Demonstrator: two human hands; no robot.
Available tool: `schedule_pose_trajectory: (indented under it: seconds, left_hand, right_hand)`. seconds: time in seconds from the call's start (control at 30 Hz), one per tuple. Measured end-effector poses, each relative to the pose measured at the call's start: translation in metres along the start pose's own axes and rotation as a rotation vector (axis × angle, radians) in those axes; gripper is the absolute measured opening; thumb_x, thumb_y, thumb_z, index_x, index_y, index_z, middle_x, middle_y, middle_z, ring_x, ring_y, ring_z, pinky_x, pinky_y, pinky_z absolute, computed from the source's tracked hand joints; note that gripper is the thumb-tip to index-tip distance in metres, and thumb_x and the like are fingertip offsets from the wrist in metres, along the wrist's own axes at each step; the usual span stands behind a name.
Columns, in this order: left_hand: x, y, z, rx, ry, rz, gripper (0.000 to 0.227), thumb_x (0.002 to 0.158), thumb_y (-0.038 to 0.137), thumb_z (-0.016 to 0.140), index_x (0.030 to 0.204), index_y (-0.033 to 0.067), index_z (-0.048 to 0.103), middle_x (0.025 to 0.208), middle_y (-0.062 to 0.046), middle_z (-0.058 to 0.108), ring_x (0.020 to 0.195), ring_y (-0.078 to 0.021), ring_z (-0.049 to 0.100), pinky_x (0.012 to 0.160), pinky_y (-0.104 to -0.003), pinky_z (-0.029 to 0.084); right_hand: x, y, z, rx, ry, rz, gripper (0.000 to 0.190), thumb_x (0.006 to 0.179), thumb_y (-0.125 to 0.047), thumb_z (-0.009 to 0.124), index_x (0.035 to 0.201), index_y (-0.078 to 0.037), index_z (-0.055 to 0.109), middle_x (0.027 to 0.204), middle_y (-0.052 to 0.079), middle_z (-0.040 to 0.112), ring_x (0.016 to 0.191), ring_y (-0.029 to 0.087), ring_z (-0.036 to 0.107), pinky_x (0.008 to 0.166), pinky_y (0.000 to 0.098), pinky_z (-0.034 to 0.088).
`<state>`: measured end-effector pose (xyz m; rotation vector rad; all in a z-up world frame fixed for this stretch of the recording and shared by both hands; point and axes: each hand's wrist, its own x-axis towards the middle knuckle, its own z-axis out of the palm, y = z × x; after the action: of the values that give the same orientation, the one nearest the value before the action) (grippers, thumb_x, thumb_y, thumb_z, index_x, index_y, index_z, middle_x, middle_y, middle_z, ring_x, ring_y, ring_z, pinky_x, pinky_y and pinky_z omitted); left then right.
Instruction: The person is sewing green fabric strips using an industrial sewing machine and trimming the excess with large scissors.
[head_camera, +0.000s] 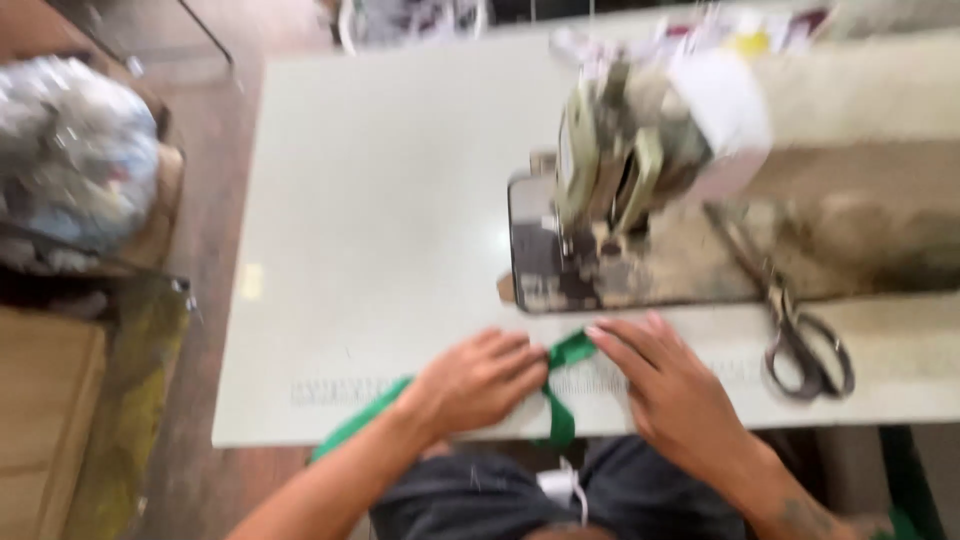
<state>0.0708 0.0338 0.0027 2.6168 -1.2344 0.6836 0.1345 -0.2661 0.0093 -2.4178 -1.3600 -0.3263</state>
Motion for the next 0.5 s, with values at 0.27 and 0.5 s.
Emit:
schedule_pose_trajectory:
  seconds: [0.27, 0.5]
  left_hand:
    - [0.015, 0.024, 0.009, -0.106, 0.118, -0.231, 0.011, 0.104, 0.004, 0.075, 0.114, 0.0009, 0.073, 0.122, -0.017, 0.081, 0.106, -0.0324, 0.067, 0.090, -0.043, 0.059]
    - [0.010, 0.026, 0.009, -0.253, 0.149, -0.256, 0.018, 0.113, 0.000, 0.049, 0.114, -0.0035, 0.067, 0.120, -0.018, 0.074, 0.094, -0.0363, 0.065, 0.093, -0.044, 0.055]
  right_hand:
    - [-0.164, 0.133, -0.032, -0.286, -0.048, 0.706, 0.050, 0.096, -0.040, 0.072, 0.142, -0.022, 0.079, 0.130, 0.010, 0.075, 0.122, 0.036, 0.071, 0.123, 0.0460, 0.051]
    - [-0.104, 0.086, -0.071, -0.272, -0.070, 0.444, 0.083, 0.091, -0.021, 0.080, 0.167, 0.004, 0.060, 0.129, 0.025, 0.069, 0.115, 0.043, 0.069, 0.113, 0.0481, 0.055]
